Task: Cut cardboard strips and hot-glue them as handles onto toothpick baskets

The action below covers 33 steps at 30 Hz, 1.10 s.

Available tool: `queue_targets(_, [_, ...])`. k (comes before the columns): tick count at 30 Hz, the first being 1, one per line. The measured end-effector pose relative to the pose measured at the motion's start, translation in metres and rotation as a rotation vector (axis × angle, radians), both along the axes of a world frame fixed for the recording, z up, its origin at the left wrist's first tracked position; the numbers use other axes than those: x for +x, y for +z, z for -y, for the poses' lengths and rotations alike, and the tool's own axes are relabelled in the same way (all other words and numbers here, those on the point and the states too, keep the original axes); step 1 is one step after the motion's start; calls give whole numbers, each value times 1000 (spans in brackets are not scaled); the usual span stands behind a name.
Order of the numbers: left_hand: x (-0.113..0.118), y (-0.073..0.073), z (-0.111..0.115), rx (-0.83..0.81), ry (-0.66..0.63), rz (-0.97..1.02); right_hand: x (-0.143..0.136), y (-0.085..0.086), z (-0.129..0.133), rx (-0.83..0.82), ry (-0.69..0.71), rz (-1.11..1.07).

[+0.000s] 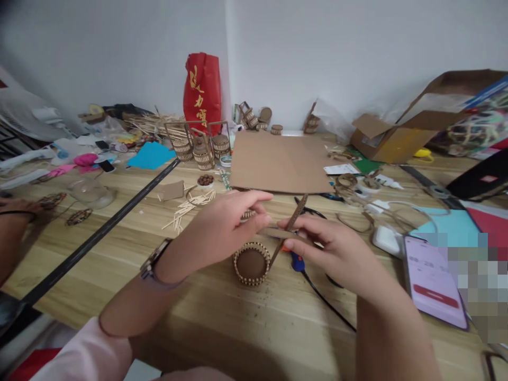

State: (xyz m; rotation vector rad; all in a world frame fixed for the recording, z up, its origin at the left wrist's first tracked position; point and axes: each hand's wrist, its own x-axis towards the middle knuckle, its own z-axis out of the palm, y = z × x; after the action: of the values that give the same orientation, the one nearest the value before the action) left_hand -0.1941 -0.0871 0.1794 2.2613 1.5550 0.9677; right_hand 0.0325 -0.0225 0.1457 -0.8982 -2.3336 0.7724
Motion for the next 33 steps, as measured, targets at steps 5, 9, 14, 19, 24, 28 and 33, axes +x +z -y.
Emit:
queue_targets(5, [13,5,-21,-211,-162,-30,2,1,1,36,26,19])
queue_targets(9, [13,11,-40,-416,-251,-20,0,0,-1,16,38,10])
queue_targets(14, [12,14,-52,-639,-361,119,-2,-3,-1,-41,40,-50])
queue_targets(19, [12,15,-52,-635,-326,158,-5,-10,-2,-217,55,-221])
queue_targets(24, [11,14,-50,-649,-337,169,-8,-28,-9,-444,102,-437])
queue_targets(28, [10,13,-51,-621,-346,163,-9,-42,-17,-532,137,-550])
queue_targets(33, [13,17,-50,-680,-266,135,-10,-51,-24,-523,165,-561])
